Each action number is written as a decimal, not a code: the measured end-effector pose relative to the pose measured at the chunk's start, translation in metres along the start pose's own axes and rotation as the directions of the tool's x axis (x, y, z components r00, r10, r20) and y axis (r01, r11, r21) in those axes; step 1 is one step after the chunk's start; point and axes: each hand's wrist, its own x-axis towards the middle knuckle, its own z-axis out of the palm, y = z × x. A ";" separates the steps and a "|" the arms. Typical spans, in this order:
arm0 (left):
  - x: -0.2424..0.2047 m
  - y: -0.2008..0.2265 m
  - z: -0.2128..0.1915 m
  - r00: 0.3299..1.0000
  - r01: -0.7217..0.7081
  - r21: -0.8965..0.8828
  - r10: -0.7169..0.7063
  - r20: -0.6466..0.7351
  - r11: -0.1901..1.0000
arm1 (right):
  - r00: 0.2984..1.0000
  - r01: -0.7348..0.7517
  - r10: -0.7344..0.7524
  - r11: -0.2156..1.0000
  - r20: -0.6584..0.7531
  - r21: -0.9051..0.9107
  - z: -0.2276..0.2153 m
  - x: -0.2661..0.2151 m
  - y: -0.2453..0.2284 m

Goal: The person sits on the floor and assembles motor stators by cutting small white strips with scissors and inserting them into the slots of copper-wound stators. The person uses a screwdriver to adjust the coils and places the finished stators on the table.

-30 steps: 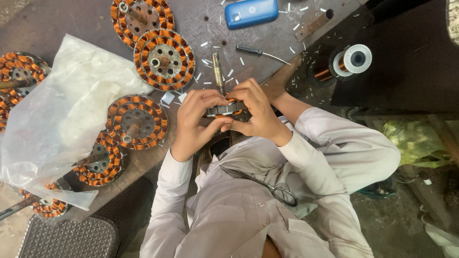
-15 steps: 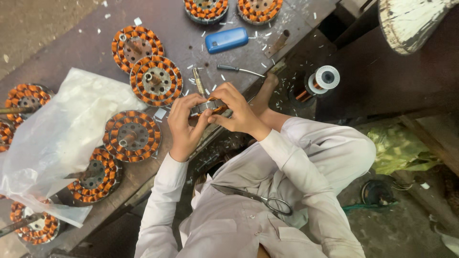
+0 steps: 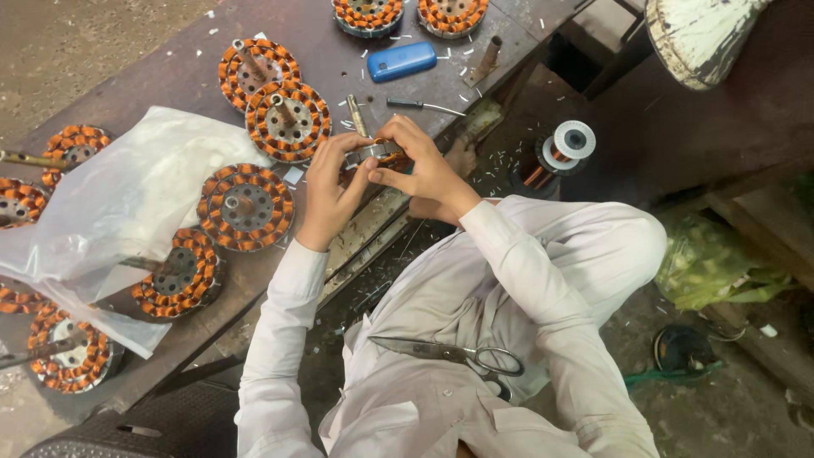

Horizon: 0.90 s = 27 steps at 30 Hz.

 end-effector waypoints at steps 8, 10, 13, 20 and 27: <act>0.012 -0.002 0.005 0.999 -0.039 0.046 0.040 -0.012 0.998 | 0.999 -0.039 0.038 0.994 0.014 0.098 -0.006 -0.004 0.011; 0.016 -0.003 0.010 0.998 -0.052 0.066 0.053 -0.016 0.996 | 0.996 -0.082 0.084 0.989 -0.008 0.126 -0.004 -0.007 0.016; 0.018 -0.003 0.011 0.998 -0.059 0.071 0.061 -0.018 0.996 | 0.990 -0.107 0.117 0.988 -0.082 0.115 0.004 -0.007 0.025; 0.021 -0.005 0.005 0.999 -0.009 0.059 0.007 0.041 0.998 | 0.951 -0.084 0.139 0.976 -0.275 0.202 0.031 -0.014 0.046; 0.021 -0.008 -0.002 0.991 -0.028 0.059 0.020 0.129 0.998 | 0.897 -0.132 0.309 0.871 -0.317 0.474 0.052 -0.043 0.068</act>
